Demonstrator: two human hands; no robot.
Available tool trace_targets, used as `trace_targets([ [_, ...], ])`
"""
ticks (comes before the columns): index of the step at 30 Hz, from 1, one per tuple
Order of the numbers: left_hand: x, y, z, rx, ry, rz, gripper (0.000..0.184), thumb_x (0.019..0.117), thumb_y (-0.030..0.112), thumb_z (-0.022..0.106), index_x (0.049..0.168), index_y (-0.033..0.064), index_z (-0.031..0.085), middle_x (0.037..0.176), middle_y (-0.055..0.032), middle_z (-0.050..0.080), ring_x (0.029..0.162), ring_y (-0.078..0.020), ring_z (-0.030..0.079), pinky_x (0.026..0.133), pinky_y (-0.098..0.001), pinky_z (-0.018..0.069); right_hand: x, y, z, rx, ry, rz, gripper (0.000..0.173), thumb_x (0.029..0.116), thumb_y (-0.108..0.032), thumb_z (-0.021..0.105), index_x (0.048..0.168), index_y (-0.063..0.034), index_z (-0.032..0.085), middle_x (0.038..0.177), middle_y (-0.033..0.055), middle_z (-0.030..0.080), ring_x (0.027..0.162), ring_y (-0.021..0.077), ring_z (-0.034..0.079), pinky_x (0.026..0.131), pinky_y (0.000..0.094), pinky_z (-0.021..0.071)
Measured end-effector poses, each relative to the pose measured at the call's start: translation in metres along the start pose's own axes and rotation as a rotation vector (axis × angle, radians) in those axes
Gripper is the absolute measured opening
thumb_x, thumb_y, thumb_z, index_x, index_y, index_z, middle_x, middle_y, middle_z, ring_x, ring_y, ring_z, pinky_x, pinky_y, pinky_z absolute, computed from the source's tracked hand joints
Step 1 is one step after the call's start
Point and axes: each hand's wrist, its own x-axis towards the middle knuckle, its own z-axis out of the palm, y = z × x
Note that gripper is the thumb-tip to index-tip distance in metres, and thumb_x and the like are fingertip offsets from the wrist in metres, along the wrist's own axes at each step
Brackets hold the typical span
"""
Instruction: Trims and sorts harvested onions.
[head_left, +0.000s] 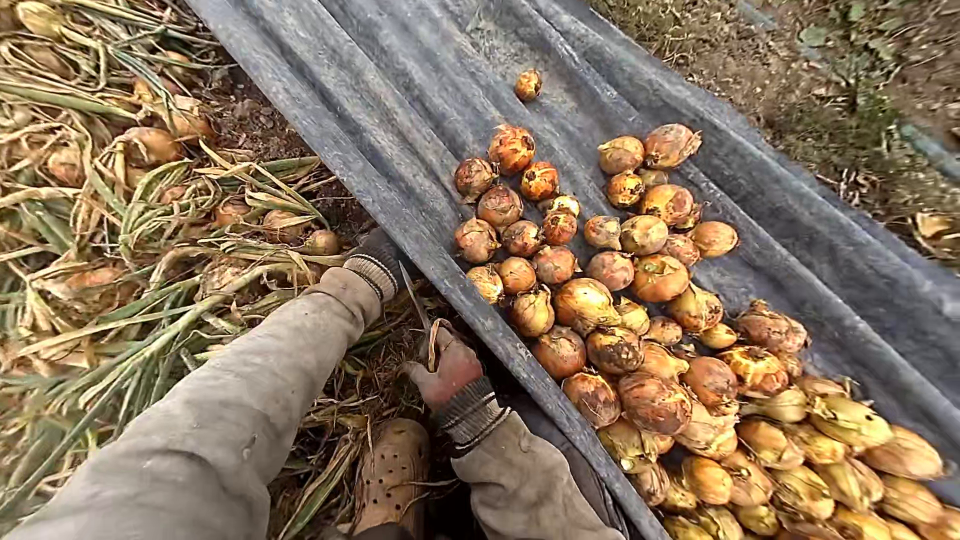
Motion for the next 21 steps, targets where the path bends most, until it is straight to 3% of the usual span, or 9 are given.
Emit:
trace_targets([
  [3,0.019,-0.023,0.041,0.06,0.172,-0.005,0.051,0.0892,0.045,0.073,0.12,0.0048,0.068,0.118,-0.0203,0.069,0.114,-0.0385,0.066,0.098,-0.0593,0.0521,0.004,-0.003,0.005,0.094,0.077,-0.014,0.047,0.0914,-0.046,0.073,0.121,-0.0102,0.067,0.104,0.0139,0.071,0.097,0.0289,0.069,0.089,0.053,0.0546],
  [6,0.022,-0.039,0.056,-0.062,0.263,-0.004,0.066,0.0786,0.053,0.078,0.124,0.0061,0.065,0.115,-0.0188,0.069,0.112,-0.0372,0.066,0.099,-0.0593,0.0515,0.003,-0.001,0.011,0.209,0.133,-0.05,0.047,0.0968,-0.051,0.065,0.117,-0.0085,0.065,0.093,0.0131,0.069,0.088,0.0284,0.067,0.081,0.0538,0.0545],
  [8,-0.005,-0.036,0.048,-0.287,0.279,0.003,0.068,0.0743,0.047,0.085,0.127,0.0085,0.066,0.121,-0.0175,0.068,0.117,-0.0349,0.064,0.104,-0.0587,0.0496,0.0,0.005,0.011,0.249,0.201,-0.073,0.059,0.1005,-0.059,0.053,0.125,-0.0066,0.063,0.095,0.0171,0.07,0.089,0.0326,0.068,0.081,0.0585,0.0541],
  [10,-0.043,-0.035,0.044,-0.512,0.307,0.011,0.066,0.0745,0.039,0.088,0.131,0.012,0.065,0.127,-0.0138,0.066,0.119,-0.0268,0.064,0.103,-0.0513,0.0534,-0.002,0.005,0.005,0.246,0.23,-0.083,0.066,0.1017,-0.063,0.046,0.128,-0.0047,0.061,0.1,0.0217,0.07,0.095,0.0378,0.068,0.084,0.0626,0.0526],
  [12,-0.087,-0.034,0.038,-0.821,0.311,0.025,0.066,0.0747,0.021,0.088,0.135,0.0119,0.06,0.131,-0.0114,0.065,0.115,-0.0203,0.067,0.097,-0.0405,0.0587,-0.004,0.005,0.004,0.221,0.207,-0.099,0.073,0.1004,-0.067,0.043,0.133,-0.0044,0.059,0.106,0.0237,0.07,0.102,0.0405,0.068,0.088,0.0651,0.0513],
  [14,-0.13,-0.031,0.029,-1.047,0.308,0.033,0.065,0.0718,0.01,0.086,0.132,0.0116,0.062,0.124,-0.0111,0.07,0.104,-0.0215,0.073,0.085,-0.0391,0.0644,-0.004,0.005,0.008,0.208,0.17,-0.167,0.077,0.0946,-0.073,0.049,0.131,-0.0059,0.06,0.103,0.0218,0.071,0.099,0.0391,0.069,0.087,0.0654,0.0518],
  [18,-0.184,-0.035,0.024,-0.948,0.347,0.187,0.069,0.0659,0.022,0.09,0.13,0.0101,0.066,0.129,-0.008,0.066,0.115,-0.0174,0.067,0.09,-0.0337,0.062,-0.017,0.001,0.017,0.238,0.051,-0.458,0.07,0.0925,-0.069,0.057,0.115,-0.0033,0.068,0.094,0.0164,0.07,0.092,0.0305,0.069,0.083,0.0585,0.0538],
  [21,-0.205,-0.032,0.024,-0.695,0.409,0.236,0.069,0.0623,0.027,0.093,0.126,0.0135,0.069,0.122,-0.0063,0.065,0.112,-0.0144,0.063,0.091,-0.0291,0.0586,-0.028,-0.001,0.026,0.205,0.086,-0.621,0.073,0.0961,-0.071,0.045,0.107,-0.0035,0.07,0.088,0.0133,0.071,0.087,0.0265,0.07,0.078,0.0554,0.0561],
])
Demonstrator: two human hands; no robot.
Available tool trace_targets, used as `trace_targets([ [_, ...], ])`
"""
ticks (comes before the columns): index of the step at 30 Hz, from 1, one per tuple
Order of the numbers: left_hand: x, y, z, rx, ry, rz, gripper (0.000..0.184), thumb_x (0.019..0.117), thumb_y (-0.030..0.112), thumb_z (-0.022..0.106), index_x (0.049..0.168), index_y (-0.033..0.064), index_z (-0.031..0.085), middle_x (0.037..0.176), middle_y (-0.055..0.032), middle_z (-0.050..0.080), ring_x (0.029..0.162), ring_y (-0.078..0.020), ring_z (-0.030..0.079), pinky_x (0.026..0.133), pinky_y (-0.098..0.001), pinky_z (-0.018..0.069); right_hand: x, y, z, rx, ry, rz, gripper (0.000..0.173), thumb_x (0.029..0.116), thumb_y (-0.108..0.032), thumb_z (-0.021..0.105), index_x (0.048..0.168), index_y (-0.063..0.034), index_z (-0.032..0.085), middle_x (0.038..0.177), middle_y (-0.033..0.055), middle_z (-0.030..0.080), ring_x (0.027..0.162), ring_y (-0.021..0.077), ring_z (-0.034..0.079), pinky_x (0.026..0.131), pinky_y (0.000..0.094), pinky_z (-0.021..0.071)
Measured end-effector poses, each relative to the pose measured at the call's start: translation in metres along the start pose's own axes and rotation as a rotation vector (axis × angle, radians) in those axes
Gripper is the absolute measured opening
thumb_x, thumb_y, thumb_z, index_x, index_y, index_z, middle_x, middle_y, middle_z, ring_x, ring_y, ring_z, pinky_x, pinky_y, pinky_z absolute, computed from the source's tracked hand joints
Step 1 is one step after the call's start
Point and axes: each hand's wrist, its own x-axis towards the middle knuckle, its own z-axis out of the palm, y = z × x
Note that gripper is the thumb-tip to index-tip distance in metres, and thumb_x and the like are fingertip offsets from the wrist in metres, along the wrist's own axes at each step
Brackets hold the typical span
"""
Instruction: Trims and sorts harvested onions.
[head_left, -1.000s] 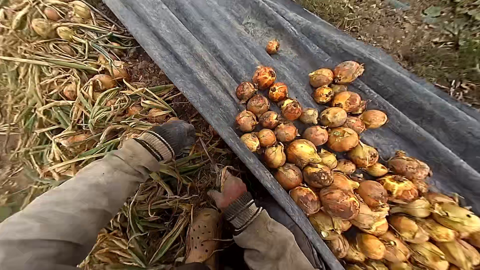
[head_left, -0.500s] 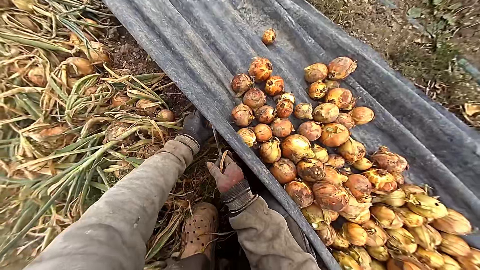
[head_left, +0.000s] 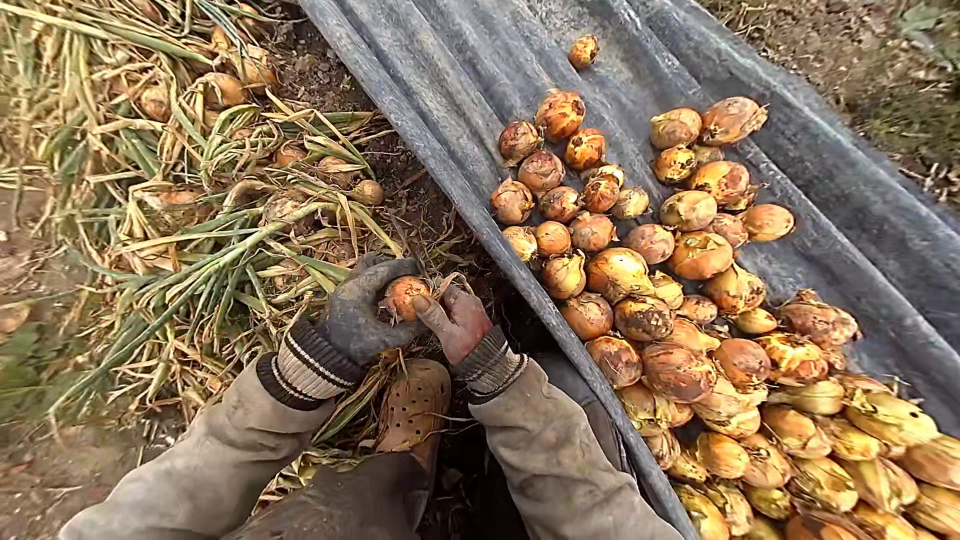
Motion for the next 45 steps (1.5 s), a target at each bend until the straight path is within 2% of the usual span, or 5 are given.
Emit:
trace_targets([
  [9,-0.001,-0.016,-0.014,0.387,0.051,-0.191,0.061,0.0639,0.045,0.093,0.108,0.0077,0.074,0.117,-0.013,0.066,0.106,-0.0249,0.066,0.089,-0.0486,0.0569,-0.013,-0.004,0.012,-0.042,0.152,0.0,0.063,0.1037,-0.061,0.034,0.075,-0.0132,0.063,0.058,0.0018,0.053,0.056,0.0193,0.056,0.053,0.0473,0.0459],
  [15,-0.012,0.008,-0.009,0.316,-0.121,-0.28,0.065,0.0678,0.03,0.093,0.124,0.0085,0.068,0.106,-0.0133,0.074,0.095,-0.0255,0.073,0.087,-0.0529,0.0588,0.001,0.003,0.015,0.237,-0.024,0.141,0.075,0.0741,-0.058,0.084,0.129,-0.0114,0.061,0.105,0.0101,0.071,0.091,0.0201,0.069,0.083,0.0482,0.0581],
  [26,-0.018,0.001,-0.01,0.452,-0.15,-0.288,0.047,0.0817,0.06,0.079,0.073,0.0148,0.07,0.07,-0.0029,0.066,0.069,-0.021,0.065,0.065,-0.0513,0.0526,0.002,0.003,0.021,0.483,0.196,0.224,0.05,0.0846,-0.037,0.081,0.121,-0.0075,0.065,0.09,0.0063,0.069,0.073,0.0103,0.065,0.069,0.0334,0.0579],
  [33,-0.02,-0.017,-0.004,-0.204,-0.003,-0.287,0.086,0.0707,0.024,0.092,0.147,0.019,0.053,0.142,-0.0038,0.061,0.112,-0.017,0.069,0.089,-0.0338,0.0623,0.008,0.004,0.018,1.106,-0.065,0.534,0.063,0.1049,-0.064,0.031,0.103,-0.0092,0.062,0.062,0.0069,0.06,0.035,0.0109,0.043,0.031,0.0256,0.0386],
  [45,-0.032,-0.002,-0.004,0.345,-0.116,-0.283,0.053,0.0648,0.045,0.088,0.109,0.0193,0.076,0.102,0.0008,0.075,0.092,-0.012,0.071,0.083,-0.0429,0.0608,-0.001,-0.023,0.013,-0.386,-0.196,0.234,0.072,0.0958,-0.074,0.043,0.109,-0.0079,0.07,0.097,0.014,0.072,0.096,0.0317,0.071,0.084,0.0573,0.0546],
])
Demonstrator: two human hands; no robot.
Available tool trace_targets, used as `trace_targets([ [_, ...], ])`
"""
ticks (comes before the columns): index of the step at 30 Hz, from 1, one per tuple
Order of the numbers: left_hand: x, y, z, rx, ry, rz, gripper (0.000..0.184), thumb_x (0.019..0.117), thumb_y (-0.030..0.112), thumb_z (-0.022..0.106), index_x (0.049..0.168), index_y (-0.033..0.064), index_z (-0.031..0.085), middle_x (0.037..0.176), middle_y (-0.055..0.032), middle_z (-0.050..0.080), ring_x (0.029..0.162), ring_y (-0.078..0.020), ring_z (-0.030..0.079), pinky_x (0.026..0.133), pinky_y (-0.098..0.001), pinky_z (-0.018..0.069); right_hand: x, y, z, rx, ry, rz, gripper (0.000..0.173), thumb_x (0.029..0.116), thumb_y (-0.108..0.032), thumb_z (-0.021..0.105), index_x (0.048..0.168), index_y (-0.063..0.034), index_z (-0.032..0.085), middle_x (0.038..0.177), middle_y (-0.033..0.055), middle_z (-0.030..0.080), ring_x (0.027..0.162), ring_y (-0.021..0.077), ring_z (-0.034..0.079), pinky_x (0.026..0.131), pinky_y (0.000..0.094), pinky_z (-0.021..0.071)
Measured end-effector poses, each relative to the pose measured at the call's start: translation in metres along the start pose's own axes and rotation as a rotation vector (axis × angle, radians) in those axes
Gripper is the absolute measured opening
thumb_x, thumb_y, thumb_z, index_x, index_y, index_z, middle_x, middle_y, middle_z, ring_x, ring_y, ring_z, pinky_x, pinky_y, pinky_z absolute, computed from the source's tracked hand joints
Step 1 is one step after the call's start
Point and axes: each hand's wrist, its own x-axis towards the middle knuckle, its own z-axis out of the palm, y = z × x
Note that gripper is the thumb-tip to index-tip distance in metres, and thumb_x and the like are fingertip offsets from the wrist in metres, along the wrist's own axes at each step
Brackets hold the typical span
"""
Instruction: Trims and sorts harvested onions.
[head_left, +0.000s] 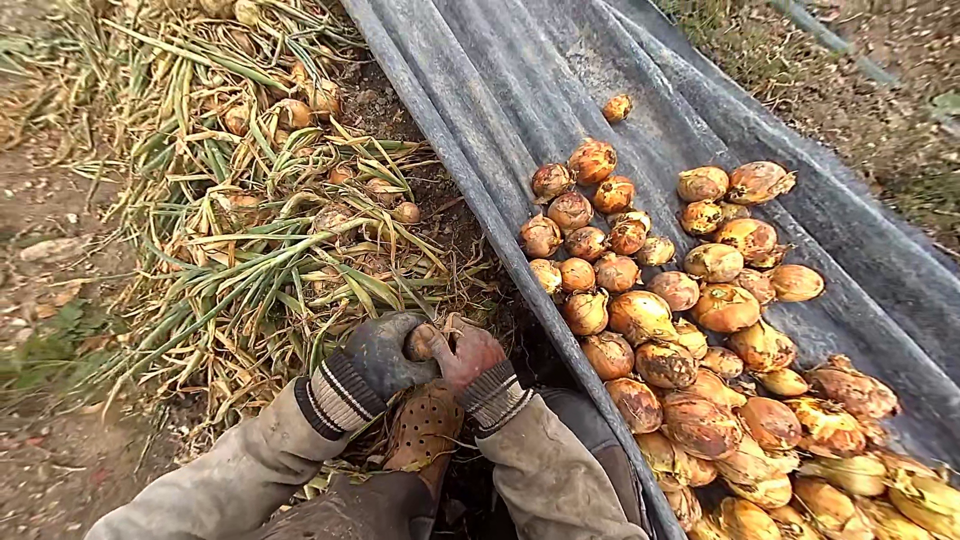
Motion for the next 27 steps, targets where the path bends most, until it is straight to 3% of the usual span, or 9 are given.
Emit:
trace_targets([
  [4,0.012,0.001,-0.017,0.23,-0.064,-0.105,0.053,0.0703,0.058,0.084,0.107,0.0204,0.076,0.103,-0.0011,0.075,0.093,-0.0187,0.072,0.083,-0.0509,0.0594,0.003,0.004,0.008,0.118,0.063,0.007,0.07,0.1024,-0.066,0.035,0.106,-0.0103,0.077,0.091,0.0136,0.075,0.093,0.0314,0.073,0.085,0.0585,0.0547],
  [8,0.057,-0.024,-0.038,0.189,0.064,-0.208,0.058,0.0725,0.058,0.086,0.111,0.0169,0.075,0.095,-0.0081,0.076,0.089,-0.0263,0.073,0.083,-0.0592,0.0579,0.004,0.011,0.016,0.378,0.263,0.022,0.061,0.1051,-0.055,0.037,0.083,-0.0096,0.071,0.066,0.0046,0.06,0.067,0.02,0.061,0.067,0.0474,0.0509],
  [10,0.082,-0.014,-0.053,-0.107,0.121,-0.064,0.07,0.0678,0.04,0.095,0.127,0.0121,0.07,0.104,-0.009,0.076,0.091,-0.0194,0.075,0.085,-0.0458,0.062,0.011,0.016,0.014,0.43,0.127,0.128,0.061,0.1063,-0.055,0.039,0.108,-0.0026,0.071,0.091,0.0162,0.069,0.091,0.0298,0.066,0.087,0.0536,0.0512],
  [12,0.116,0.008,-0.067,-0.273,0.034,0.11,0.085,0.0705,0.03,0.094,0.145,0.0116,0.056,0.123,-0.01,0.07,0.103,-0.0166,0.072,0.091,-0.0364,0.0615,0.016,0.018,0.017,0.318,-0.172,0.201,0.069,0.0995,-0.061,0.054,0.134,-0.0019,0.057,0.123,0.0223,0.066,0.117,0.0342,0.063,0.102,0.0547,0.0479],
  [15,0.182,0.011,-0.084,0.212,0.058,0.086,0.041,0.0947,0.04,0.073,0.118,0.0064,0.07,0.112,-0.0143,0.071,0.103,-0.027,0.069,0.093,-0.05,0.0566,0.006,0.001,0.031,0.045,-0.461,0.12,0.07,0.0929,-0.038,0.069,0.148,-0.0033,0.043,0.142,0.0218,0.056,0.131,0.0333,0.056,0.109,0.0528,0.0454],
  [17,0.213,0.001,-0.081,0.631,-0.038,-0.102,0.047,0.0979,0.049,0.064,0.098,0.0022,0.073,0.101,-0.0222,0.071,0.103,-0.041,0.069,0.09,-0.0642,0.0537,0.001,-0.006,0.034,-0.029,-0.551,0.082,0.057,0.096,-0.027,0.061,0.146,-0.0037,0.047,0.14,0.0226,0.058,0.13,0.0355,0.057,0.108,0.0559,0.0456],
  [19,0.224,-0.007,-0.068,0.807,-0.159,-0.285,0.062,0.0973,0.058,0.059,0.096,-0.0021,0.072,0.105,-0.0269,0.071,0.107,-0.0459,0.067,0.091,-0.0682,0.0507,0.002,-0.006,0.028,-0.03,-0.545,0.126,0.05,0.0982,-0.03,0.057,0.141,-0.0043,0.051,0.133,0.0217,0.062,0.125,0.0354,0.061,0.104,0.0568,0.0475],
  [23,0.226,-0.034,-0.064,0.754,-0.11,-0.245,0.052,0.0992,0.053,0.059,0.104,0.0037,0.074,0.108,-0.0248,0.072,0.11,-0.0458,0.067,0.094,-0.0691,0.0502,0.017,0.007,0.005,0.116,-0.353,0.228,0.062,0.1017,-0.054,0.051,0.139,-0.0047,0.054,0.129,0.0205,0.065,0.122,0.0338,0.063,0.105,0.0547,0.0477],
  [27,0.169,-0.061,-0.071,0.344,0.229,0.196,0.023,0.0998,0.024,0.067,0.094,0.0047,0.077,0.106,-0.0167,0.073,0.114,-0.0362,0.064,0.108,-0.058,0.0449,0.028,0.02,0.001,0.408,-0.139,0.3,0.068,0.1044,-0.063,0.039,0.131,-0.0046,0.061,0.106,0.0196,0.068,0.093,0.0323,0.067,0.089,0.0533,0.0526],
])
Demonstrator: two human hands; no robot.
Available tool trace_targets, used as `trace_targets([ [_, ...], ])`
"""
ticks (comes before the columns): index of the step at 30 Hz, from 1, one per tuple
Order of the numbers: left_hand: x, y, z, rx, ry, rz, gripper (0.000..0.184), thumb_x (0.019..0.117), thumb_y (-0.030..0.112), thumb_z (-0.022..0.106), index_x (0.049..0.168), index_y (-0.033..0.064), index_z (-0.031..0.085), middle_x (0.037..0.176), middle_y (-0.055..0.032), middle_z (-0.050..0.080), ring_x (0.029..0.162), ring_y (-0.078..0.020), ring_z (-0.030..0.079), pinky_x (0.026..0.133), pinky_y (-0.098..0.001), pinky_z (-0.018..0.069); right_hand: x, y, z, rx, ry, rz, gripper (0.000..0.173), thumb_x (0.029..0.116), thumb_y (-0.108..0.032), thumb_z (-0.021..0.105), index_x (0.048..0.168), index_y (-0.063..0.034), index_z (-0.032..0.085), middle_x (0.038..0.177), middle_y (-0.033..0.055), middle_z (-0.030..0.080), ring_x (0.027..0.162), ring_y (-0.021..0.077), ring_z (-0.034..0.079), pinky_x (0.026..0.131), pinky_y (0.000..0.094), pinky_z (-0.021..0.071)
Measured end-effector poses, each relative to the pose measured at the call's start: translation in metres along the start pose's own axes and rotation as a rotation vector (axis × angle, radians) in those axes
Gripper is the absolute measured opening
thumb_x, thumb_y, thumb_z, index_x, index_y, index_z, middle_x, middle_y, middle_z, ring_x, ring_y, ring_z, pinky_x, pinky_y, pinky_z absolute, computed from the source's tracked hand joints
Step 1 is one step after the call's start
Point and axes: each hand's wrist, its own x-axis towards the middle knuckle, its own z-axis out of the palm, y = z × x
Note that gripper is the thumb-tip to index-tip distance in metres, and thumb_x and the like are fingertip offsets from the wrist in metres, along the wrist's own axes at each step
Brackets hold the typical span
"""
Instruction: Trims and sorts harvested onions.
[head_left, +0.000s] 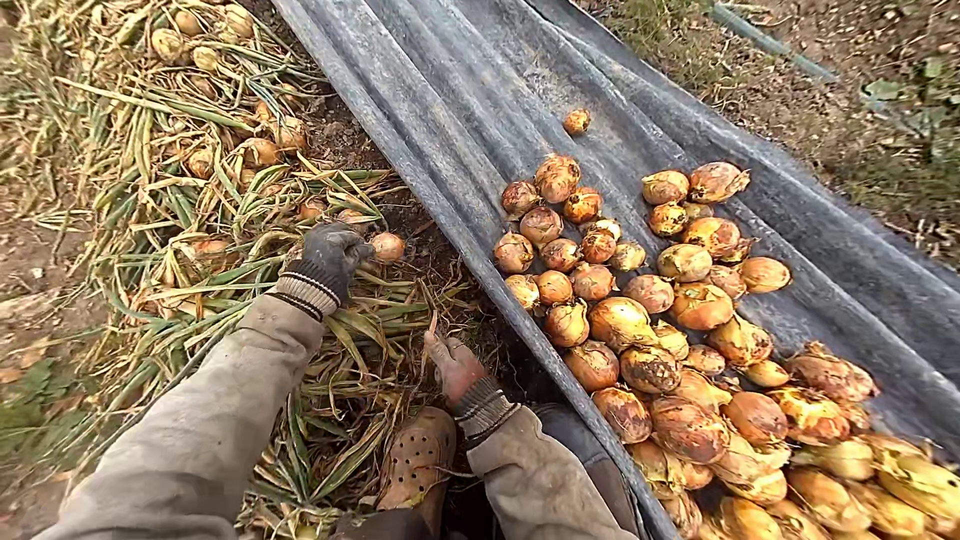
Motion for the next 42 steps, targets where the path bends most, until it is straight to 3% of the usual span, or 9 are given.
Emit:
trace_targets([
  [4,-0.092,0.041,-0.016,-0.607,0.159,0.11,0.021,0.0954,0.019,0.06,0.093,0.0022,0.072,0.111,-0.0091,0.071,0.115,-0.0169,0.064,0.104,-0.0371,0.051,-0.008,0.004,0.006,0.249,0.026,-0.257,0.063,0.1022,-0.063,0.043,0.118,-0.0067,0.067,0.08,0.0092,0.061,0.061,0.0196,0.055,0.061,0.0412,0.0513],
  [8,-0.152,0.07,-0.022,-0.67,0.002,0.146,0.031,0.0982,0.042,0.065,0.086,0.0147,0.07,0.086,0.0068,0.067,0.079,-0.0007,0.064,0.07,-0.0208,0.056,-0.029,0.002,0.018,0.581,0.063,-0.514,0.063,0.0907,-0.069,0.057,0.107,-0.0095,0.069,0.076,-0.003,0.064,0.061,0.0023,0.057,0.056,0.0244,0.0514],
  [13,-0.141,0.071,-0.033,-0.371,0.247,-0.051,0.028,0.0949,0.034,0.069,0.082,0.0097,0.072,0.075,0.0008,0.068,0.068,-0.0064,0.064,0.063,-0.0318,0.0557,-0.019,0.008,0.022,0.462,0.168,-0.349,0.056,0.108,-0.048,0.035,0.077,-0.0091,0.061,0.058,-0.0019,0.047,0.05,0.0091,0.045,0.05,0.031,0.0429],
  [18,-0.109,0.086,-0.04,-0.272,0.082,0.112,0.025,0.1019,0.027,0.056,0.099,0.0094,0.073,0.095,-0.0045,0.072,0.087,-0.0128,0.069,0.081,-0.0383,0.0593,-0.008,0.008,0.007,0.098,-0.03,-0.111,0.072,0.1074,-0.06,0.026,0.11,-0.0011,0.067,0.09,0.0151,0.063,0.082,0.0272,0.06,0.082,0.0503,0.0502],
  [21,-0.092,0.109,-0.036,-0.1,-0.348,0.25,0.021,0.103,0.03,0.061,0.103,0.0167,0.078,0.105,-0.0016,0.075,0.099,-0.0162,0.071,0.09,-0.0447,0.0583,-0.007,0.008,0.008,0.284,0.049,-0.126,0.065,0.108,-0.055,0.031,0.093,-0.0028,0.065,0.067,0.0053,0.053,0.057,0.0163,0.05,0.059,0.0365,0.0478],
  [28,0.022,0.044,-0.018,0.299,-0.218,-0.086,0.041,0.0972,0.043,0.067,0.11,0.0047,0.073,0.119,-0.02,0.069,0.118,-0.0408,0.064,0.096,-0.0638,0.0525,-0.014,0.008,-0.026,0.633,0.647,-0.439,0.047,0.1072,-0.052,0.036,0.099,-0.0125,0.059,0.059,-0.002,0.045,0.041,0.0106,0.043,0.039,0.0309,0.0443],
  [32,0.018,0.002,-0.004,0.531,-0.428,-0.166,0.052,0.0946,0.057,0.064,0.103,0.0067,0.075,0.104,-0.0183,0.073,0.11,-0.0413,0.067,0.095,-0.063,0.0525,-0.019,0.007,-0.011,0.06,0.358,-0.346,0.068,0.0955,-0.068,0.051,0.129,-0.0101,0.058,0.08,0.0113,0.067,0.072,0.0271,0.067,0.07,0.0511,0.0568],
  [38,-0.08,0.026,-0.038,-0.165,-0.109,-0.406,0.052,0.1014,0.042,0.064,0.135,0.0025,0.058,0.114,-0.0246,0.068,0.106,-0.0403,0.068,0.092,-0.0654,0.0521,-0.017,-0.007,0.012,-0.078,0.05,-0.101,0.075,0.0972,-0.068,0.051,0.13,-0.0014,0.063,0.114,0.0241,0.069,0.112,0.0378,0.066,0.101,0.0587,0.0479],
  [42,-0.16,0.064,-0.048,-0.606,0.16,-0.347,0.044,0.0968,0.035,0.063,0.13,0.0063,0.06,0.101,-0.0032,0.068,0.083,-0.0067,0.066,0.073,-0.0294,0.0582,-0.021,0.0,0.022,0.208,-0.084,-0.258,0.067,0.0985,-0.064,0.051,0.129,-0.0053,0.058,0.077,0.0089,0.058,0.061,0.0187,0.055,0.061,0.0387,0.0517],
])
